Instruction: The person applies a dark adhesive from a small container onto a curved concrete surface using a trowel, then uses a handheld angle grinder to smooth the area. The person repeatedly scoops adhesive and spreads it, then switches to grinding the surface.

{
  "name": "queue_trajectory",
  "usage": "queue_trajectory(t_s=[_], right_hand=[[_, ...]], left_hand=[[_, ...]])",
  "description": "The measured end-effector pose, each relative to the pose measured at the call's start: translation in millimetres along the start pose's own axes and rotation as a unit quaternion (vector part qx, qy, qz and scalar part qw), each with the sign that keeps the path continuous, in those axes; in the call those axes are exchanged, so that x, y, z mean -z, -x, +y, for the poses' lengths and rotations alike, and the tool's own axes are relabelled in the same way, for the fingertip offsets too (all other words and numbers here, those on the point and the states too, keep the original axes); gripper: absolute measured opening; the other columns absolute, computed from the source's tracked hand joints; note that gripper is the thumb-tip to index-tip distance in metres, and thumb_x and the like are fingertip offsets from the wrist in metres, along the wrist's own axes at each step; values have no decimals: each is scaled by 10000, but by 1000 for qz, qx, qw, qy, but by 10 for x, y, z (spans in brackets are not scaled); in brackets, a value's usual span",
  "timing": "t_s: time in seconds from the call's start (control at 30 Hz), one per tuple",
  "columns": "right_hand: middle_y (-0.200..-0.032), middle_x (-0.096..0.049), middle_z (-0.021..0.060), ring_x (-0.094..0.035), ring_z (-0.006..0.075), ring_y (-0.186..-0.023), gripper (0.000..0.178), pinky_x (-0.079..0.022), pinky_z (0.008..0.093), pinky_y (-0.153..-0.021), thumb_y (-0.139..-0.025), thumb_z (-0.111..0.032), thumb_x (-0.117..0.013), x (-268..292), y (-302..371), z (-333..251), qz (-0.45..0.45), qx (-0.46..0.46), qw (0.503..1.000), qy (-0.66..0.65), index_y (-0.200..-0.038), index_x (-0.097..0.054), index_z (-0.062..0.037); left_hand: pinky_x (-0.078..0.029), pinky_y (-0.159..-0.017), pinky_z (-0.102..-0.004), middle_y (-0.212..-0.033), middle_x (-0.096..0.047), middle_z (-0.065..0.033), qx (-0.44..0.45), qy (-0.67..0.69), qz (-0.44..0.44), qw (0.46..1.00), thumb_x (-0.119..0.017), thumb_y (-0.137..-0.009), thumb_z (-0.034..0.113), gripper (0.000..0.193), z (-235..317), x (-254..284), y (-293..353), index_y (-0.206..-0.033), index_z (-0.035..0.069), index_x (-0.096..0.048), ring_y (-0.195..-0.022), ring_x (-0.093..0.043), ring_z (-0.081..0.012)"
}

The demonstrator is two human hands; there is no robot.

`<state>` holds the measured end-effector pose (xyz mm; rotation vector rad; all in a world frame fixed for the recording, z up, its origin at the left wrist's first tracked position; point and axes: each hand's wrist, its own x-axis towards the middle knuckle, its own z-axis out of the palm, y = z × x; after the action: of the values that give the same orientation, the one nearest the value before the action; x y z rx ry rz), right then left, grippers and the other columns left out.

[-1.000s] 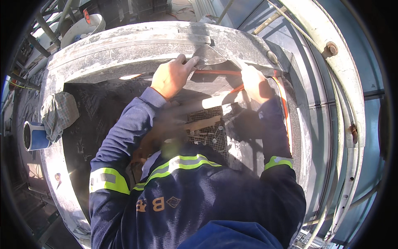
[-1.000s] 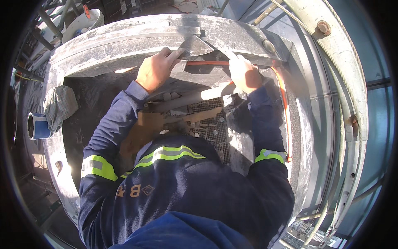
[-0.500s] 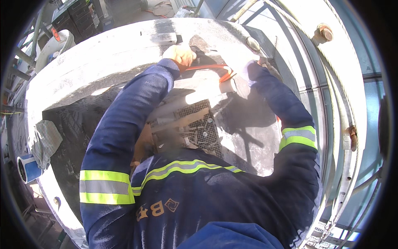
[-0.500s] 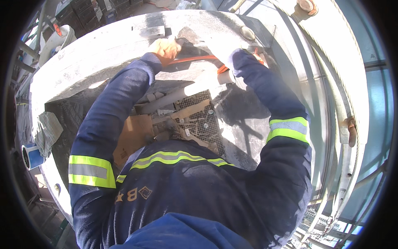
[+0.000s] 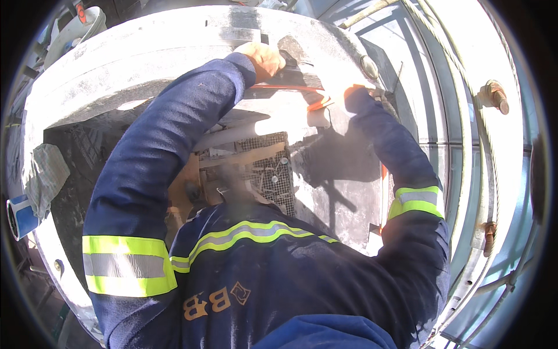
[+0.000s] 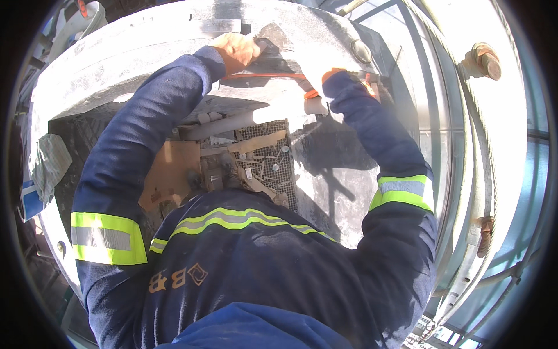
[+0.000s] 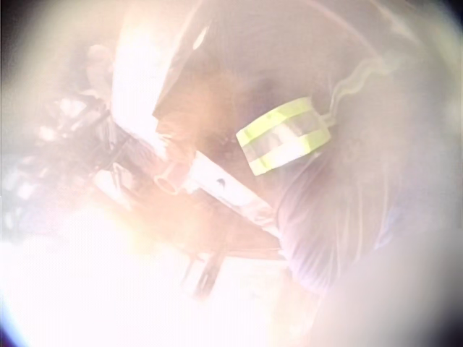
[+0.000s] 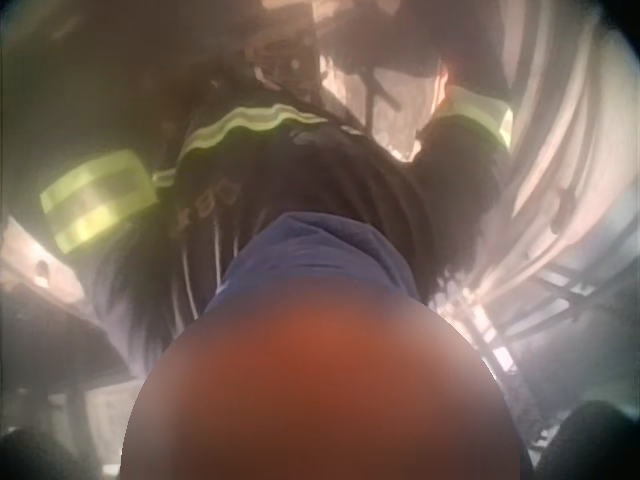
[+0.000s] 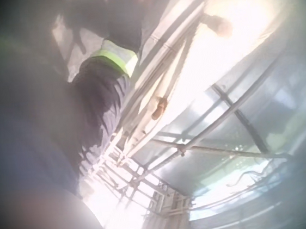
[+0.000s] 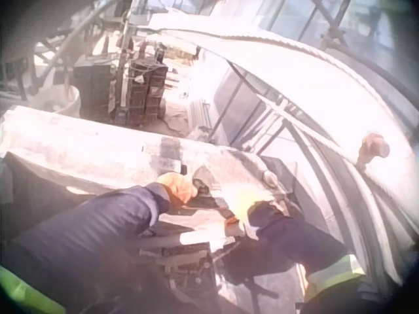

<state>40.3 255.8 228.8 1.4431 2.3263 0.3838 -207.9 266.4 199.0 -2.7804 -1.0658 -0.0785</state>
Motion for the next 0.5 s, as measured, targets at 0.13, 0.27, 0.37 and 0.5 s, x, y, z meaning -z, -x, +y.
queue_trajectory(t_s=[0.13,0.27,0.37,0.5], right_hand=[[-1131,-656,146,-646,315,-965,291,-525,406,-840,-971,-207,-477,-334,29,161,86,41,994,-56,-1173,-640,-75],[-1141,-660,139,-649,314,-969,316,-524,408,-851,-975,-225,-472,-140,-191,48,79,25,992,-94,-1199,-638,-77],[-1153,-667,138,-652,317,-976,332,-521,411,-866,-973,-227,-473,-187,-336,94,76,40,995,-58,-1225,-633,-82],[-1154,-674,137,-652,315,-981,335,-513,414,-885,-967,-212,-473,-649,-128,358,57,40,997,-38,-1230,-633,-80]], left_hand=[[-581,-694,-360,-829,-688,-71,5,6,-34,999,-563,-896,157,135,31,139,-54,-1004,107,-626,-815,-717,-219],[-580,-709,-345,-855,-708,-85,19,54,-17,998,-562,-896,157,121,-18,136,33,-980,117,-639,-833,-722,-233],[-580,-698,-344,-852,-717,-89,2,45,31,999,-550,-904,157,125,-44,23,63,-983,113,-637,-832,-726,-226],[-581,-695,-345,-828,-718,-77,-8,62,12,998,-549,-900,145,121,15,12,-89,-967,122,-647,-814,-727,-219]])
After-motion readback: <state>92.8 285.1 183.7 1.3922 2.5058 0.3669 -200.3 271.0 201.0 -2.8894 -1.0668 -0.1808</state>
